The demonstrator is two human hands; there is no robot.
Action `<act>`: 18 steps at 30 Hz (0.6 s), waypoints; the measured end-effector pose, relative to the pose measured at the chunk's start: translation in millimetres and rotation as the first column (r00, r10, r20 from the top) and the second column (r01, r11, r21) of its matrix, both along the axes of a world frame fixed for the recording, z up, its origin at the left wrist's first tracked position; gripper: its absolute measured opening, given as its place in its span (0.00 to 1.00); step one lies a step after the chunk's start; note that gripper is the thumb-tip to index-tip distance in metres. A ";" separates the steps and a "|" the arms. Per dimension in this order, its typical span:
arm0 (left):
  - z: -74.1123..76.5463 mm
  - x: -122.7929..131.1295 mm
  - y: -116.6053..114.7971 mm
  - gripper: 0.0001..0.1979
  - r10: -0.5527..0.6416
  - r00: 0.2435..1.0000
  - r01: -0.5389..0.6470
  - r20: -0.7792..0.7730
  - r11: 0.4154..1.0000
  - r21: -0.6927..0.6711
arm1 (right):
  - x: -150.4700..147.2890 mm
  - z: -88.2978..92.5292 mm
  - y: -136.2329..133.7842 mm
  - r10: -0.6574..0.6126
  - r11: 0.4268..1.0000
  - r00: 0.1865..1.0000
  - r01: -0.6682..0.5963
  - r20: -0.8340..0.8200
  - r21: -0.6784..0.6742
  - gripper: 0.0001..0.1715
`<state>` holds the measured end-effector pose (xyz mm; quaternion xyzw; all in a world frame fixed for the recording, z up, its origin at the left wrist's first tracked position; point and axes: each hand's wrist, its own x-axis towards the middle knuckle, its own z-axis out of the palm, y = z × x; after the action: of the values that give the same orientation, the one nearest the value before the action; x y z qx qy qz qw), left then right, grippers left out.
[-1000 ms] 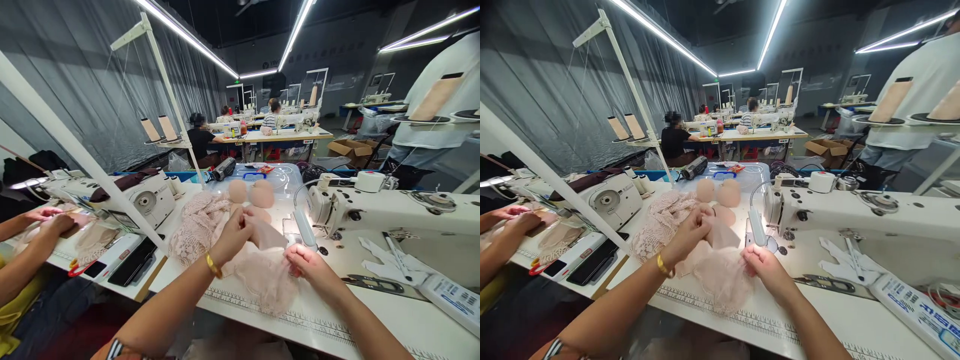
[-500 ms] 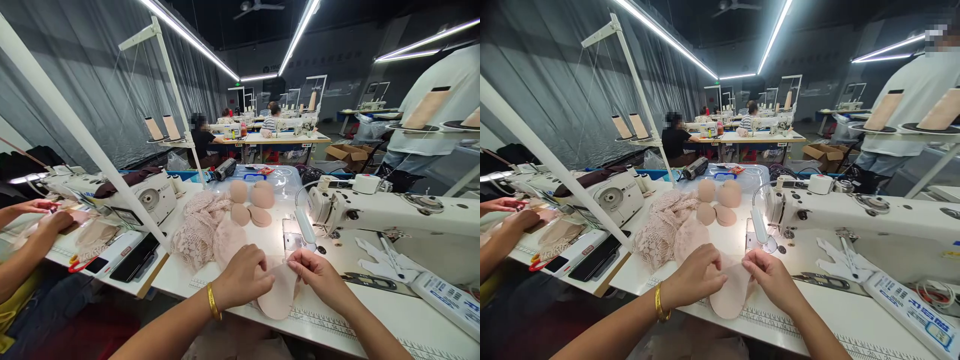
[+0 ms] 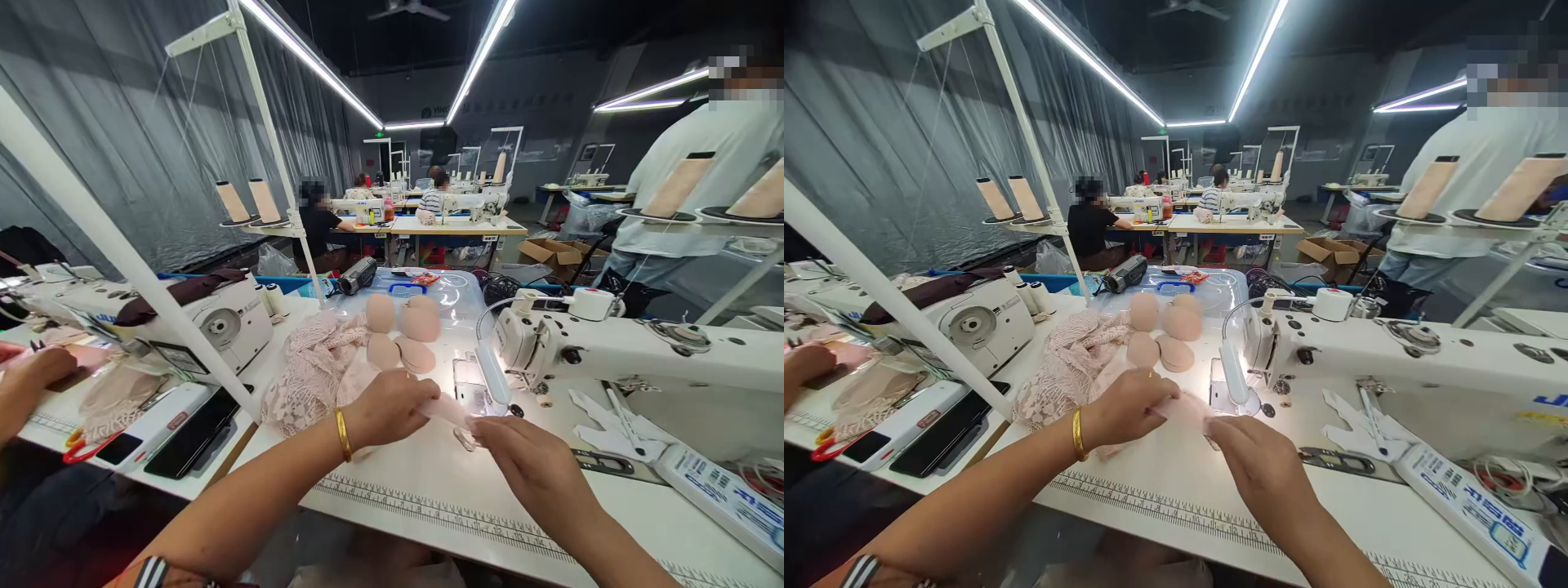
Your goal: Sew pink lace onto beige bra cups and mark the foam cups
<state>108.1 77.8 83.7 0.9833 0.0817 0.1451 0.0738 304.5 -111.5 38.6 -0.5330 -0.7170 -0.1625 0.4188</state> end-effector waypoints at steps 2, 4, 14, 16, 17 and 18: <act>0.0 -1.6 5.7 0.05 -0.061 0.998 0.052 0.020 0.957 0.287 | 1.4 -9.1 10.4 -0.033 0.997 0.994 0.025 0.105 0.076 0.20; -5.4 0.0 8.1 0.09 -0.098 0.995 0.100 -0.026 0.902 0.419 | 6.5 -20.9 19.8 -0.058 0.997 0.982 0.047 0.181 0.066 0.19; -61.1 74.9 -9.6 0.06 -0.271 0.945 0.318 -0.183 0.894 0.317 | 60.5 -50.3 23.8 0.095 0.974 0.954 -0.031 0.284 -0.223 0.20; -69.1 82.3 -10.2 0.09 -0.243 0.959 0.279 -0.144 0.898 0.341 | 69.0 -51.7 19.6 0.069 0.972 0.958 -0.002 0.279 -0.234 0.21; -72.2 83.4 -10.1 0.10 -0.239 0.965 0.261 -0.105 0.898 0.353 | 72.1 -52.6 17.3 0.055 0.971 0.960 0.012 0.273 -0.238 0.21; -74.8 83.2 -10.0 0.10 -0.242 0.968 0.250 -0.069 0.898 0.363 | 74.5 -53.6 15.0 0.045 0.968 0.964 0.023 0.264 -0.250 0.21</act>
<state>191.3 67.8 8.9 0.9835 -0.0710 0.1363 -0.0955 379.0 -96.5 -15.1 -0.5510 -0.7846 -0.1386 0.2484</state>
